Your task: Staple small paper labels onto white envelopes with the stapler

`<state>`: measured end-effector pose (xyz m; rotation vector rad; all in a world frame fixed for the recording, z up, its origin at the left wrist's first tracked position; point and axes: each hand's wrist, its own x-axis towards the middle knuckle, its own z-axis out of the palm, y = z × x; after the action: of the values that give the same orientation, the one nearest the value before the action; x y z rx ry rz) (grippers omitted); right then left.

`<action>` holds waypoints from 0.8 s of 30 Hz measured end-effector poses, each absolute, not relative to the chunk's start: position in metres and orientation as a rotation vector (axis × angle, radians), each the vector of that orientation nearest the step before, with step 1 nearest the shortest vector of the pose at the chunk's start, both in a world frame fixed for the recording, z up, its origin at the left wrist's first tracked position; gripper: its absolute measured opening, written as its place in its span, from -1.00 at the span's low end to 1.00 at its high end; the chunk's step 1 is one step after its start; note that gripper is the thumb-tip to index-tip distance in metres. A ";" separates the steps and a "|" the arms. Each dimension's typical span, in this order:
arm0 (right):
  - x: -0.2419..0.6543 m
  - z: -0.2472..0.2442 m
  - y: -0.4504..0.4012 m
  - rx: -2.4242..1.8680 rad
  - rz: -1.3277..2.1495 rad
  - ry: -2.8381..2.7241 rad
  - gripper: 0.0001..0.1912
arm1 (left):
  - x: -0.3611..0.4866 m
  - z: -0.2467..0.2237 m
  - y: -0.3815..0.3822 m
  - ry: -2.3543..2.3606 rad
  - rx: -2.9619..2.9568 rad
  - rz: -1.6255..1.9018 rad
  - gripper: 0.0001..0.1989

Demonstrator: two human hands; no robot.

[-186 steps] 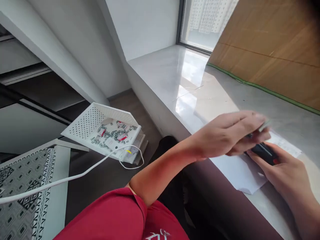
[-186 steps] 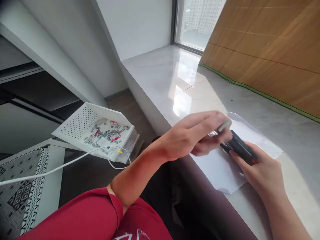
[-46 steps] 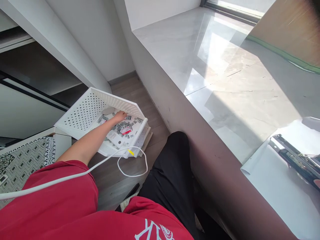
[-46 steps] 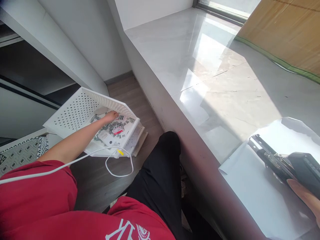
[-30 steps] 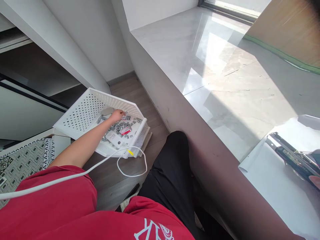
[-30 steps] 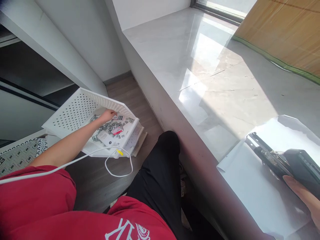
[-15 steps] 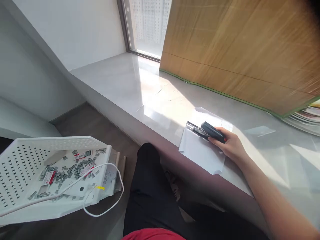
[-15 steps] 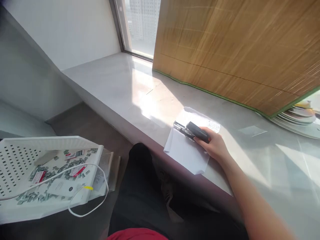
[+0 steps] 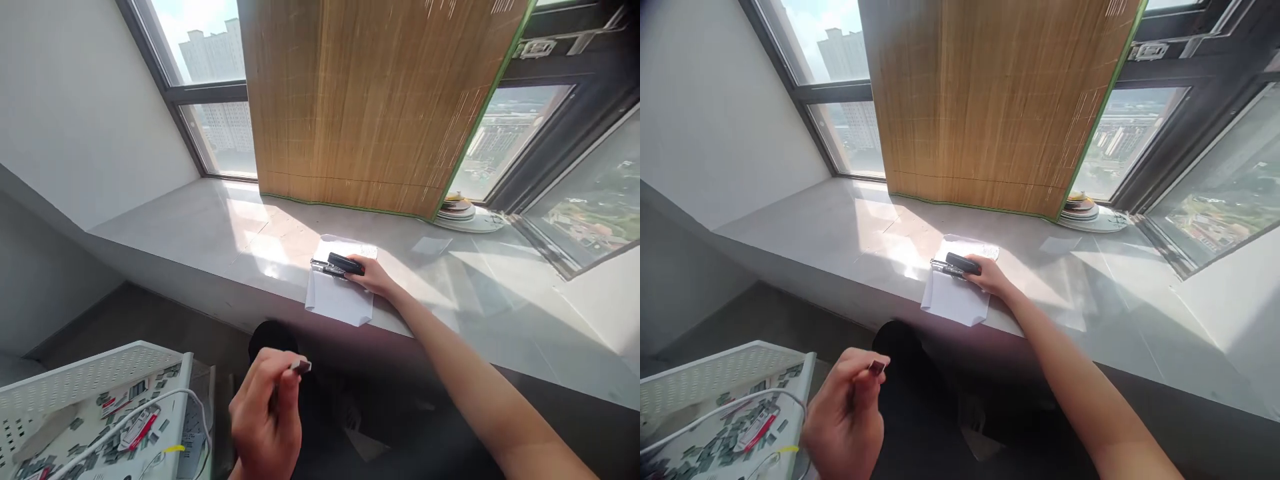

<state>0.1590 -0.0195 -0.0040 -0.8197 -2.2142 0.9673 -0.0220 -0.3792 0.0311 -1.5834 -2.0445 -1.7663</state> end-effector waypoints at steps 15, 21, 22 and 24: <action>0.187 -0.002 -0.006 -0.547 0.996 -2.277 -0.66 | -0.101 0.034 0.044 -2.435 -2.008 -1.139 -0.82; 0.186 -0.007 -0.002 -0.547 1.018 -2.243 -0.65 | -0.096 0.019 0.058 -2.297 -2.238 -1.267 -0.96; 0.186 -0.007 -0.001 -0.547 1.019 -2.248 -0.66 | -0.098 0.015 0.057 -2.283 -2.238 -1.359 -0.95; 0.185 -0.006 -0.002 -0.547 1.016 -2.251 -0.66 | -0.105 0.008 0.053 -2.278 -2.164 -1.740 -0.89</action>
<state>0.1854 -0.0018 -0.0063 -0.5467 -2.2513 1.0157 -0.1051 0.0534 0.0082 -2.1636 -2.2783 -1.7402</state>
